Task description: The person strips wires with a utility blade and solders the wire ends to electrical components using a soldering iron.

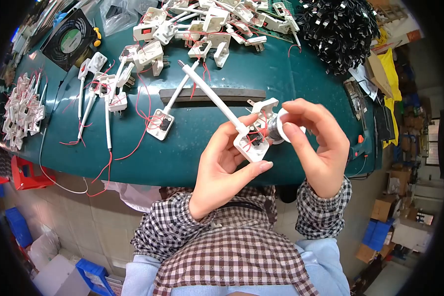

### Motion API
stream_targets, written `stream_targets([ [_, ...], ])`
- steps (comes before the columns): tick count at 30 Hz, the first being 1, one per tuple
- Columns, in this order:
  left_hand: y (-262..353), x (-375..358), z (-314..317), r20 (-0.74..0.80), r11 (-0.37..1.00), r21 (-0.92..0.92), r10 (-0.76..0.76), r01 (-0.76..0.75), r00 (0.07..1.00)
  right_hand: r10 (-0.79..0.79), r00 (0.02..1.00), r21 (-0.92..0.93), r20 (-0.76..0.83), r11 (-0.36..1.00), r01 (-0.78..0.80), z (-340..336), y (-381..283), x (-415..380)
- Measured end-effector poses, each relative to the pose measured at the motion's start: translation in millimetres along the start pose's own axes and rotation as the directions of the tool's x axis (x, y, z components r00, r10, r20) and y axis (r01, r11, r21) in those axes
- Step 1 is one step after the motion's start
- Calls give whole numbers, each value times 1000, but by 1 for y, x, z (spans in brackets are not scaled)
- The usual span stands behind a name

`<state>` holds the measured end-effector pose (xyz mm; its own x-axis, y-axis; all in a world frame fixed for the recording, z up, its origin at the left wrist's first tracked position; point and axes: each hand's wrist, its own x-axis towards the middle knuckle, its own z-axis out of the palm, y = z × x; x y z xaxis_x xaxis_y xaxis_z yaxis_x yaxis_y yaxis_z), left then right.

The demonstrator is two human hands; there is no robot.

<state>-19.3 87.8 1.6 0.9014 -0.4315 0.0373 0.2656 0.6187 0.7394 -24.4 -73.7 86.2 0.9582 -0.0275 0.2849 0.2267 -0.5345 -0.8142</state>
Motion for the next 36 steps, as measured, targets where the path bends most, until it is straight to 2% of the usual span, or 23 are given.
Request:
stream_targets([
  [2, 1, 0, -3, 34, 995, 86, 44, -47, 998, -29, 999, -54, -21, 998, 28, 6, 0, -3],
  [4, 2, 1, -6, 48, 992, 103, 73, -78, 996, 189, 981, 28, -39, 982, -188, 11, 2, -5],
  [5, 2, 1, -8, 71, 987, 126, 95, -104, 993, 241, 970, 79, 20, 967, -242, 13, 8, -5],
  [6, 3, 1, -9, 69, 987, 124, 94, -102, 993, 244, 969, 78, 22, 966, -245, 16, 9, -5],
  [9, 6, 0, -13, 79, 995, 90, 35, -42, 996, 259, 956, 254, 139, 924, -287, 21, 13, -5],
  [11, 7, 2, -15, 132, 997, 65, 41, -49, 990, 261, 956, 303, 137, 908, -291, 22, 12, -3],
  [15, 9, 5, -16, 140, 997, 53, 55, -63, 989, 221, 960, 416, 172, 867, -274, 20, 20, 0],
  [16, 9, 5, -16, 120, 1000, 0, 24, -24, 993, 223, 960, 417, 172, 866, -276, 20, 20, 1],
  [17, 9, 6, -16, 100, 998, -53, -9, 15, 995, 220, 968, 378, 122, 891, -250, 22, 20, 0],
  [19, 8, 7, -17, 98, 999, -29, -38, 41, 994, 218, 973, 341, 74, 912, -230, 22, 19, 1],
  [21, 6, 8, -18, 96, 998, -2, -68, 68, 993, 79, 995, 67, 58, 994, -82, 18, 10, 5],
  [22, 3, 8, -20, 97, 997, 63, -41, 35, 994, -46, 997, 41, 64, 998, 43, 23, 10, 10],
  [23, 1, 8, -22, 100, 992, 127, -14, 1, 995, -68, 991, 16, 111, 998, 67, 26, 10, 12],
  [25, 0, 10, -24, 95, 989, 147, -45, 31, 994, -122, 975, -51, 185, 990, 134, 27, 16, 13],
  [30, 4, 14, -29, 36, 973, 192, -139, 130, 990, -54, 978, -115, 199, 990, 79, 32, 24, 8],
  [32, 5, 14, -33, 46, 964, 244, -124, 110, 991, 62, 989, -74, 133, 996, -53, 36, 15, 10],
  [34, 8, 12, -36, 55, 951, 292, -121, 100, 991, 53, 989, -107, 140, 993, -38, 40, 23, 3],
  [36, 13, 13, -37, 62, 938, 307, -187, 159, 980, -48, 985, -233, 164, 969, 86, 43, 27, 2],
])
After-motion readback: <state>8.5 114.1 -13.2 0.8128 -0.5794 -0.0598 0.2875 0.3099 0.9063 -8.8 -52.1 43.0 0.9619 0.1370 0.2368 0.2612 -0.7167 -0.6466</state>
